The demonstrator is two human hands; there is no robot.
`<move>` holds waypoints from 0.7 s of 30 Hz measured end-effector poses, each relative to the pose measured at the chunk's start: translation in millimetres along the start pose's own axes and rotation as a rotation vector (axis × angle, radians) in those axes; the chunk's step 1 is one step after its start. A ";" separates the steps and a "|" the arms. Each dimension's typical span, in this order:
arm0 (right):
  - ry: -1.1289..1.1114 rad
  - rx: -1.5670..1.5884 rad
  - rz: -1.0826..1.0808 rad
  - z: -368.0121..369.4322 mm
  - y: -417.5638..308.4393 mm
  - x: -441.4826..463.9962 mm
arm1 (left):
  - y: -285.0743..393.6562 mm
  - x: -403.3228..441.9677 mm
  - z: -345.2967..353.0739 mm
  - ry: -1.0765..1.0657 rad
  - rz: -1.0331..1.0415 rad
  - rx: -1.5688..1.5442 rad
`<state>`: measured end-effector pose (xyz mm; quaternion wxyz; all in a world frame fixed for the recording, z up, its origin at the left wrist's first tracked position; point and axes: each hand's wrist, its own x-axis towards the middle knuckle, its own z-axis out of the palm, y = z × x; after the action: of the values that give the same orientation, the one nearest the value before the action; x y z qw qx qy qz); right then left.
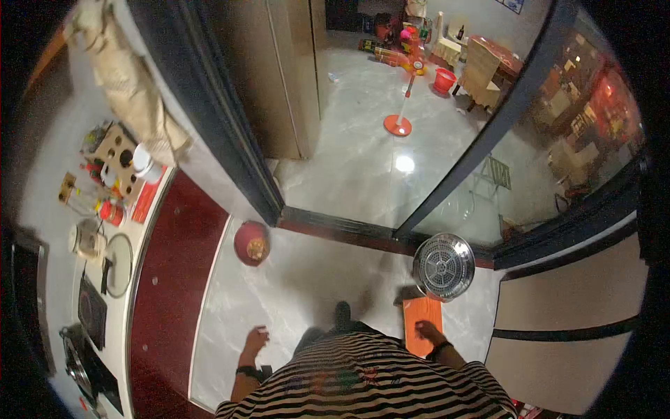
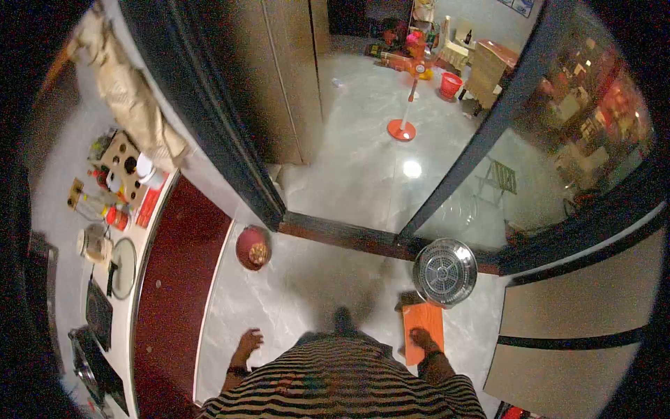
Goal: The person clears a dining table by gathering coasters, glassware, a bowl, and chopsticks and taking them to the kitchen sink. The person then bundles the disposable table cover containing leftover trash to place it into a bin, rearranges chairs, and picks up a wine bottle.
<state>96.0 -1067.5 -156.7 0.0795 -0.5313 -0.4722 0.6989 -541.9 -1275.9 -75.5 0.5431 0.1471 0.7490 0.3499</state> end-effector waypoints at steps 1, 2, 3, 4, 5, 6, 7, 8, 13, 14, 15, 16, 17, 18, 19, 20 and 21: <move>0.196 0.019 -0.022 -1.7 -45.8 18.3 | 8.4 -5.0 7.7 0.039 -0.181 -0.115; 0.174 0.410 0.103 -45.2 -24.8 76.7 | 11.1 -8.5 8.0 0.039 -0.269 -0.136; 0.148 0.042 -0.130 -49.7 -63.5 99.2 | 5.2 -9.6 4.7 0.017 -0.311 -0.091; 0.209 -0.319 -0.362 -53.2 -104.7 121.3 | -0.3 -8.6 -2.0 -0.008 -0.339 -0.024; 0.247 -0.342 -0.390 -59.8 -135.3 136.0 | -0.9 -4.9 -8.5 -0.030 -0.369 0.035; 0.286 -0.365 -0.418 -66.6 -165.9 151.0 | 3.0 3.3 -13.9 -0.045 -0.394 0.084; 0.374 0.016 -0.273 -42.2 -227.7 139.9 | 10.2 16.0 -19.7 -0.060 -0.413 0.127; 0.405 -0.018 -0.244 -32.3 -270.2 133.1 | 19.6 31.1 -23.9 -0.075 -0.423 0.171; 0.392 -0.406 -0.139 -66.7 -177.0 218.6 | 115.3 181.9 -40.6 -0.164 -0.243 0.394; 0.344 -0.358 -0.103 -49.0 -180.6 207.7 | 144.0 224.0 -37.8 -0.181 -0.146 0.448; 0.297 -0.328 -0.076 -36.5 -174.4 204.6 | 175.3 265.6 -32.5 -0.199 -0.026 0.513; 0.252 -0.301 -0.065 -26.5 -166.9 203.3 | 209.6 308.6 -23.7 -0.206 0.108 0.580; 0.227 -0.265 -0.063 -19.9 -153.8 206.3 | 251.7 345.9 -8.6 -0.207 0.242 0.640; 0.210 -0.262 -0.095 -13.7 -142.5 213.2 | 295.3 381.2 4.5 -0.200 0.332 0.712; 0.279 -0.031 0.107 -3.4 -168.5 209.4 | 345.1 414.7 27.4 -0.192 0.431 0.776; 0.281 -0.559 -0.260 -3.7 -163.2 212.6 | 410.1 433.0 64.2 -0.182 0.532 0.831; 0.263 -1.097 -0.619 -6.4 -158.5 216.7 | 469.7 438.4 92.3 -0.266 0.483 0.857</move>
<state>-52.3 -845.1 -183.3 0.0518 -0.4152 -0.8788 0.2295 -693.2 -644.6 -81.0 0.4283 0.5686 0.6944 0.1052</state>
